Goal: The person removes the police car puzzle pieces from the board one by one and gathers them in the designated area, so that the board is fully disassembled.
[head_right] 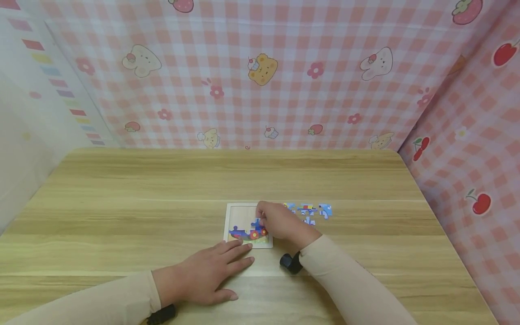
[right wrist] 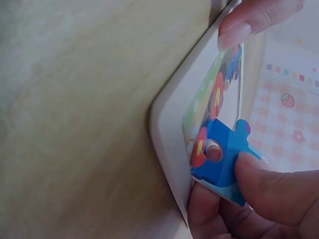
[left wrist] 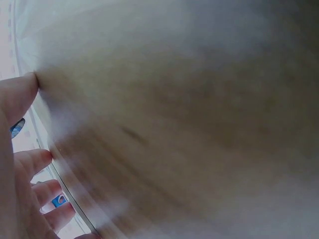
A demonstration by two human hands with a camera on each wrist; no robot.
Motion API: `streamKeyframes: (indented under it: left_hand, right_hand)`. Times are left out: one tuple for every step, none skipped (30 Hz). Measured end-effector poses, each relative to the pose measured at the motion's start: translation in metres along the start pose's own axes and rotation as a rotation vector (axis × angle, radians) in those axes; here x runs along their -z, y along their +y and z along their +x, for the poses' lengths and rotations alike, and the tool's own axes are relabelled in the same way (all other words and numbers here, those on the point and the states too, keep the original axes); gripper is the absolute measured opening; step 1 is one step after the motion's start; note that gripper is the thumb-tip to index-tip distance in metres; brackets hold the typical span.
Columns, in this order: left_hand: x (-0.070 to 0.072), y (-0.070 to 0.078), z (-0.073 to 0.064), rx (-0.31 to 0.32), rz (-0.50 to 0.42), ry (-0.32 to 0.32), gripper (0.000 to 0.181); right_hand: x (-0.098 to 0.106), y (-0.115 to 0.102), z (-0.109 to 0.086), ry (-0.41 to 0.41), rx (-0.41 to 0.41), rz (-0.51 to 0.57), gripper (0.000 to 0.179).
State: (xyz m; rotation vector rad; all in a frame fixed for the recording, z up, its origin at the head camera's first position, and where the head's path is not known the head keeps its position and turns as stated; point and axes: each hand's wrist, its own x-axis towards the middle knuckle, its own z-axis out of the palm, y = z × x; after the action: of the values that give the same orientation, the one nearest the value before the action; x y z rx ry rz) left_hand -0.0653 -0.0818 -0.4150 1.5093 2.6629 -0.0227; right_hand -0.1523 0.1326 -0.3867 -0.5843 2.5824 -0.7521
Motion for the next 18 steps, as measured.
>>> streamKeyframes:
  left_hand:
    - [-0.0001, 0.0000, 0.0000, 0.000, 0.000, 0.001, 0.068]
    - [-0.0002, 0.0000, 0.0000, 0.000, 0.001, 0.001, 0.068]
    - [-0.0002, 0.0000, 0.0001, -0.001, 0.001, 0.001, 0.068]
    - [-0.0002, 0.0000, 0.0002, 0.000, 0.001, 0.000, 0.068]
    - [-0.0001, 0.0000, 0.0003, -0.001, 0.001, 0.000, 0.068]
    - [0.0000, 0.0001, 0.0004, -0.001, 0.002, 0.000, 0.068]
    - [0.0000, 0.0001, 0.0004, 0.000, 0.002, 0.000, 0.068]
    - [0.0001, 0.0002, 0.0005, 0.000, 0.002, 0.000, 0.068]
    - [0.0002, 0.0002, 0.0006, 0.000, 0.003, 0.001, 0.068]
    - [0.0002, 0.0002, 0.0006, 0.001, 0.003, 0.000, 0.068]
    - [0.0003, 0.0002, 0.0007, 0.000, 0.003, -0.002, 0.068]
    - [0.0003, 0.0002, 0.0008, 0.001, 0.001, -0.005, 0.068]
    - [0.0003, 0.0001, 0.0009, 0.001, 0.000, -0.008, 0.068]
    - [0.0005, 0.0000, 0.0010, 0.002, -0.003, -0.013, 0.069]
    - [0.0007, 0.0000, 0.0011, 0.003, -0.007, -0.020, 0.069]
    - [0.0009, 0.0000, 0.0012, 0.004, -0.011, -0.026, 0.069]
    - [0.0012, -0.0001, 0.0013, 0.006, -0.014, -0.031, 0.069]
    - [0.0014, 0.0000, 0.0014, 0.008, -0.018, -0.035, 0.069]
  right_hand:
    - [0.0003, -0.0005, -0.0003, -0.002, 0.001, -0.002, 0.010]
    - [0.0005, -0.0006, -0.0003, -0.002, 0.002, -0.007, 0.010]
    - [0.0006, -0.0008, -0.0005, -0.004, 0.002, -0.009, 0.010]
    - [0.0008, -0.0007, -0.0007, -0.004, 0.001, -0.011, 0.010]
    - [0.0011, -0.0005, -0.0006, -0.003, -0.002, -0.013, 0.010]
    - [0.0015, -0.0003, -0.0005, -0.004, -0.005, -0.014, 0.010]
    - [0.0018, -0.0002, -0.0005, -0.003, -0.006, -0.013, 0.010]
    - [0.0019, 0.0004, -0.0004, -0.001, -0.006, -0.014, 0.010]
    - [0.0021, 0.0008, -0.0003, -0.001, -0.006, -0.013, 0.010]
    - [0.0025, 0.0011, -0.0003, -0.001, -0.004, -0.012, 0.009]
    - [0.0027, 0.0013, -0.0002, 0.000, -0.005, -0.008, 0.009]
    - [0.0029, 0.0015, -0.0004, 0.001, -0.002, -0.004, 0.008]
    - [0.0032, 0.0018, -0.0005, 0.004, 0.000, 0.001, 0.008]
    - [0.0038, 0.0016, -0.0009, 0.006, -0.004, 0.007, 0.008]
    - [0.0044, 0.0016, -0.0014, 0.010, -0.011, 0.018, 0.008]
    - [0.0053, 0.0020, -0.0020, 0.015, -0.016, 0.031, 0.008]
    - [0.0066, 0.0020, -0.0026, 0.024, -0.026, 0.046, 0.009]
    - [0.0082, 0.0023, -0.0034, 0.032, -0.034, 0.062, 0.009]
